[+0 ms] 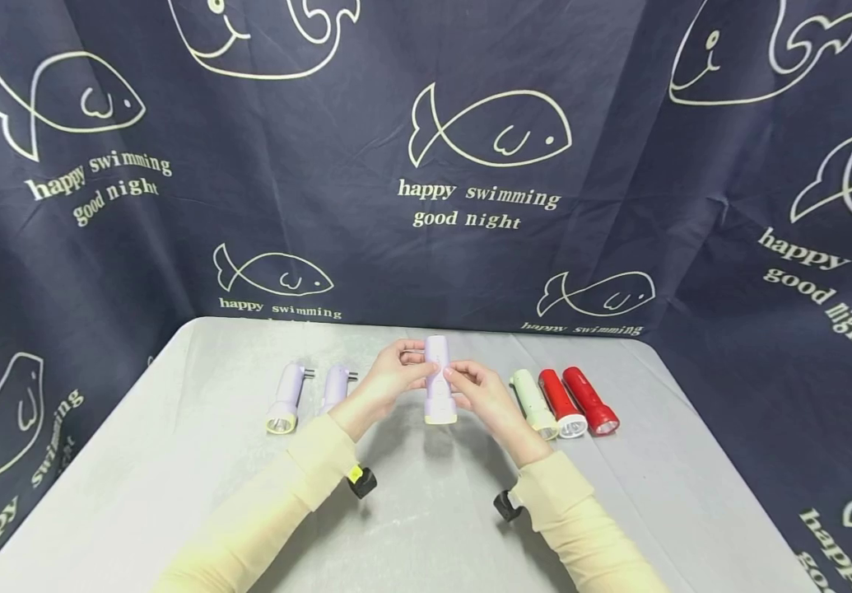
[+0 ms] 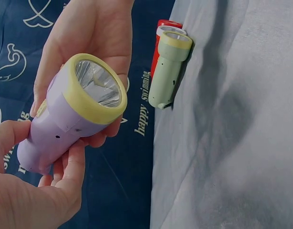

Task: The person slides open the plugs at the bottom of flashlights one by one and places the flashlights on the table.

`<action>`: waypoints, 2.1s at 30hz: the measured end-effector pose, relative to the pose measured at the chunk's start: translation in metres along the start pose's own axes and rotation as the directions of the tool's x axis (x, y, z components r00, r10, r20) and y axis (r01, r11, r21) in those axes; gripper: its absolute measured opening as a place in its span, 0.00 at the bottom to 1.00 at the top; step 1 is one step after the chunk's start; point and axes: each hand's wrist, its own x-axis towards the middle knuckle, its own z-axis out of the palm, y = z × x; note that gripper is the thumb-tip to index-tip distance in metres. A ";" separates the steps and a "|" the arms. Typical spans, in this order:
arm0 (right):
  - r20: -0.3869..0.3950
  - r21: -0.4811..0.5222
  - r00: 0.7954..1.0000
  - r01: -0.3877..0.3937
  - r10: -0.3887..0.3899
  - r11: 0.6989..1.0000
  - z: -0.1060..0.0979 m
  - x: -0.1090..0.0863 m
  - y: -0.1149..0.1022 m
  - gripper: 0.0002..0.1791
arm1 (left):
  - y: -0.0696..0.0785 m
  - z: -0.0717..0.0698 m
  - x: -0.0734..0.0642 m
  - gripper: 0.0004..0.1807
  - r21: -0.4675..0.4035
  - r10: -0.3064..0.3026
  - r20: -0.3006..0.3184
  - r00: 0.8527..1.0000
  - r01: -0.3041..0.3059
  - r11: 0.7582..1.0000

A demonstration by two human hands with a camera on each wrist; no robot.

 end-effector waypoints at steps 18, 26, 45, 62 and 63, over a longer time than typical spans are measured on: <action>-0.116 -0.015 0.993 0.016 -0.018 1.000 0.005 -0.004 -0.004 0.22 | 0.000 0.002 -0.004 0.26 0.009 0.048 0.023 0.999 -0.048 0.999; -0.222 -0.206 0.963 0.108 -0.154 0.973 0.011 -0.006 -0.005 0.18 | 0.003 0.005 -0.010 0.23 0.016 0.101 -0.030 0.994 -0.101 0.995; -0.253 -0.431 0.890 0.246 -0.378 0.868 0.023 -0.011 -0.006 0.16 | 0.000 0.013 -0.012 0.22 0.116 0.241 -0.207 0.948 -0.221 0.968; -0.237 -0.440 0.903 0.231 -0.360 0.868 0.023 -0.014 -0.009 0.18 | 0.004 0.012 -0.013 0.20 0.156 0.241 -0.207 0.948 -0.211 0.965; -0.232 -0.437 0.904 0.233 -0.360 0.868 0.022 -0.013 -0.008 0.18 | 0.004 0.011 -0.013 0.20 0.164 0.242 -0.204 0.949 -0.211 0.964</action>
